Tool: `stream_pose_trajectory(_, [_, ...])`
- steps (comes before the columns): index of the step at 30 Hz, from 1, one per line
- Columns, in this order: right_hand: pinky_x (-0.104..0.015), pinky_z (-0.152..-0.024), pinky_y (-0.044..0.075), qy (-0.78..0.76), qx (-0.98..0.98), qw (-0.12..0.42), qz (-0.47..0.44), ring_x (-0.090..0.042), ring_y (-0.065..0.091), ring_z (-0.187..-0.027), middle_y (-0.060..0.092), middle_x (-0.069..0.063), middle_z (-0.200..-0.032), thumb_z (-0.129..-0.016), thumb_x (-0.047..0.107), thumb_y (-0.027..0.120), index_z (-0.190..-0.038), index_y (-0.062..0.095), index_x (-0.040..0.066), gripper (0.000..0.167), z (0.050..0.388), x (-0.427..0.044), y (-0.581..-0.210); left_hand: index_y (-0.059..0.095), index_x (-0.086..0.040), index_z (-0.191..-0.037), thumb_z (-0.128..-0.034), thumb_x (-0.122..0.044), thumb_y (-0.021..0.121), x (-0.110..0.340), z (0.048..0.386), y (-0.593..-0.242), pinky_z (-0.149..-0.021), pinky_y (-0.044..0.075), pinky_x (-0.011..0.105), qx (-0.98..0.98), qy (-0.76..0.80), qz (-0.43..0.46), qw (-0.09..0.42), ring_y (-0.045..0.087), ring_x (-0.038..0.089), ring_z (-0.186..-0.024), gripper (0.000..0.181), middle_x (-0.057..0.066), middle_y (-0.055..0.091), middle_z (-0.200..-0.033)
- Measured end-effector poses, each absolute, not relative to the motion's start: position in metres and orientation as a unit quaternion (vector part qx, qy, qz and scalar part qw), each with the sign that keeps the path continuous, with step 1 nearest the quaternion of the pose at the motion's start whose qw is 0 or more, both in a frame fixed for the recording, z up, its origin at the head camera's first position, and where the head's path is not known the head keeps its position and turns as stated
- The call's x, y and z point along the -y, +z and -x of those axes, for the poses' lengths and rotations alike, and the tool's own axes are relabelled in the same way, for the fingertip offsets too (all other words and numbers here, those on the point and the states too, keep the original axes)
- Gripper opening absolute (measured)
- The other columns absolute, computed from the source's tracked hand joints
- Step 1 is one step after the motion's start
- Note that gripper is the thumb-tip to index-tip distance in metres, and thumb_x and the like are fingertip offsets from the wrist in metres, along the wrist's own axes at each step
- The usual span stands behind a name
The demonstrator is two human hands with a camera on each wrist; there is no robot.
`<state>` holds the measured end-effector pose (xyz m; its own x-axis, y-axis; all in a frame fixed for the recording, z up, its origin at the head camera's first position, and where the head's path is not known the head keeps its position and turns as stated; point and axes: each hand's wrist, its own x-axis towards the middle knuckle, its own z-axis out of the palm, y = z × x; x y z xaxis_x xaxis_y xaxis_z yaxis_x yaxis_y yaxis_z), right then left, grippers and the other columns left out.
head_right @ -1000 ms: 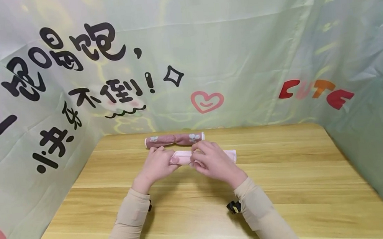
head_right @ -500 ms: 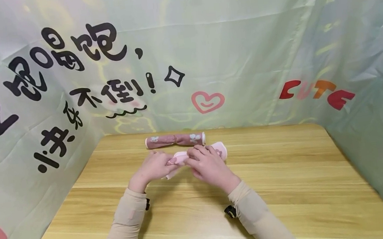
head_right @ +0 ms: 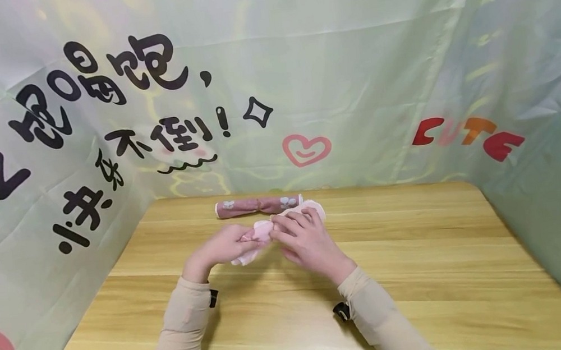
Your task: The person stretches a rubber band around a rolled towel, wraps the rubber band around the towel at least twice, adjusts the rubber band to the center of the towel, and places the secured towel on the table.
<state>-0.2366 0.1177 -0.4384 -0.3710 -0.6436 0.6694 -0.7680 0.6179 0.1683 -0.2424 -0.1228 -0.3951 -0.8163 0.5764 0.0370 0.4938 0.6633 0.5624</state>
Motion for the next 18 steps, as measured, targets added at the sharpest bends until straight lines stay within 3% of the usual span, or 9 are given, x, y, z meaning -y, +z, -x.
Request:
stream_pose_trajectory(8, [-0.058, -0.099, 0.039, 0.07, 0.842, 0.353, -0.403, -0.028, 0.056, -0.117, 0.064, -0.001, -0.13, -0.072, 0.03, 0.083, -0.097, 0.069, 0.026, 0.029, 0.232, -0.118, -0.432, 0.047, -0.021, -0.063, -0.093, -0.036, 0.061, 0.114, 0.241, -0.396, -0.05, 0.04, 0.021, -0.906, 0.267, -0.316, 0.094, 0.047, 0.002, -0.048, 0.037, -0.01, 0.049, -0.055])
stream_pose_trajectory(18, [-0.052, -0.097, 0.042, 0.132, 0.839, 0.329, -0.413, -0.027, 0.057, -0.116, 0.066, -0.002, -0.125, -0.077, 0.029, 0.077, -0.088, 0.066, 0.022, 0.017, 0.243, -0.13, -0.438, 0.042, -0.021, -0.062, -0.0914, -0.036, 0.063, 0.112, 0.24, -0.394, -0.05, 0.036, 0.021, -0.919, 0.234, -0.309, 0.073, 0.042, 0.003, -0.05, 0.039, -0.009, 0.044, -0.057])
